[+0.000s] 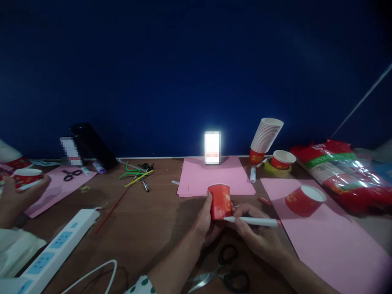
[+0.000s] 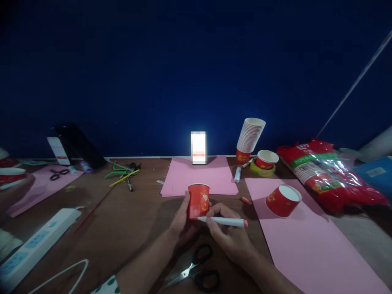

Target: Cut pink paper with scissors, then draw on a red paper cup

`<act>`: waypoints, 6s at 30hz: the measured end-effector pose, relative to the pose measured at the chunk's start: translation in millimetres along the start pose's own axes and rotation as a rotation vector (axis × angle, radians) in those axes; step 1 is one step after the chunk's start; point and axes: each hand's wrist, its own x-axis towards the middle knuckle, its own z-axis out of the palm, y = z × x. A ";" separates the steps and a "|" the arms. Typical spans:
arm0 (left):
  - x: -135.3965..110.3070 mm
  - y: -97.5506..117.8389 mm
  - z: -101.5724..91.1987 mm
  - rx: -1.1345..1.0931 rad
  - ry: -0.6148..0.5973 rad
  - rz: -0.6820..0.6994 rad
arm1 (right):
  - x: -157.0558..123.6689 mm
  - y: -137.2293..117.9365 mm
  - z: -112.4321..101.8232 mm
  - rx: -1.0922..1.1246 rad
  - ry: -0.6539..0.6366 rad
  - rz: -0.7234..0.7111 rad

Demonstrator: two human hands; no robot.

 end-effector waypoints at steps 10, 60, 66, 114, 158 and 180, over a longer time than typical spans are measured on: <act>0.9 -0.5 -1.5 -0.018 -0.010 -0.003 | -0.7 3.2 0.7 0.014 0.008 -0.012; -0.6 -2.2 4.7 0.034 0.073 0.044 | -0.4 -5.2 -2.5 -0.067 0.009 -0.054; -1.1 -2.3 4.8 0.040 0.052 0.070 | -1.1 -5.1 -1.8 -0.059 0.044 -0.040; 0.1 -4.5 2.1 0.046 0.016 0.063 | -1.6 -5.5 -3.0 -0.045 -0.002 -0.019; 0.4 -1.7 2.6 -0.065 -0.050 0.001 | -0.1 8.3 5.8 0.299 0.060 0.157; 0.1 -1.9 2.2 -0.047 -0.050 0.016 | 0.0 7.4 5.9 0.338 0.071 0.180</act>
